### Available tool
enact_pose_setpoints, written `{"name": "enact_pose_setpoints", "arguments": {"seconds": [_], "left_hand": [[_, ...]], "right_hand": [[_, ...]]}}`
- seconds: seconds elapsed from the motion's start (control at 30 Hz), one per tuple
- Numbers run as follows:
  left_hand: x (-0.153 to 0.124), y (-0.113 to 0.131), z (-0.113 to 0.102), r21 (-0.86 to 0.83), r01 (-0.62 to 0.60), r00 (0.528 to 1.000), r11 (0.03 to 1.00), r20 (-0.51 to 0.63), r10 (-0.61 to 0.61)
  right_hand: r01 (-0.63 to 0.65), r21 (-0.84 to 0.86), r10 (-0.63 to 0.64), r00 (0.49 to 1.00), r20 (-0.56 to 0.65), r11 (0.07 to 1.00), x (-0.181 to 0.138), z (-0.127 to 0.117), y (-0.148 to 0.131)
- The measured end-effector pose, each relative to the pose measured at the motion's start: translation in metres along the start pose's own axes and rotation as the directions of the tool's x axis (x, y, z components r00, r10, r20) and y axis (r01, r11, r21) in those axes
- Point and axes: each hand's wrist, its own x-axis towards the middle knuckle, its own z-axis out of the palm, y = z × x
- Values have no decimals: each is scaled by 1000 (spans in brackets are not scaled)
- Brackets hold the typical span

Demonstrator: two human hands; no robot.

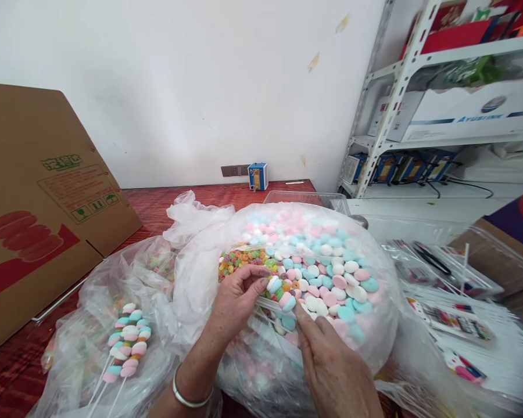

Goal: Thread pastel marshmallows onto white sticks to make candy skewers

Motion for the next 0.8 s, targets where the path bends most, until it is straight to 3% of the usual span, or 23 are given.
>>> {"name": "enact_pose_setpoints", "arguments": {"seconds": [0.17,0.37,0.47,0.53,0.6,0.67,0.73,0.8], "left_hand": [[-9,9,7,-51,-22,1000,998,-22,21],[-23,5,26,-80,0,999,997,-40,-3],[-21,4,23,31,-39,999,999,-18,40],[-11,3,17,166,-94,993,982,-49,103],[6,1,8,393,-182,971,901,-73,228],[25,-3,1,624,-256,940,739,-16,340],[42,-8,-4,723,-268,935,636,36,354],[52,-11,-6,738,-243,939,630,17,343]], "right_hand": [[-101,95,93,992,86,990,-11,5,-2],[-130,100,131,991,-9,986,-9,14,-20],[-124,87,128,990,-52,989,0,12,-21],[-151,52,151,989,11,987,9,5,-17],[-197,-2,196,971,135,980,18,-5,-13],[-242,-47,246,940,238,969,25,-13,-10],[-265,-65,272,913,304,962,28,-17,-9],[-272,-65,277,902,331,960,27,-18,-9]]}}
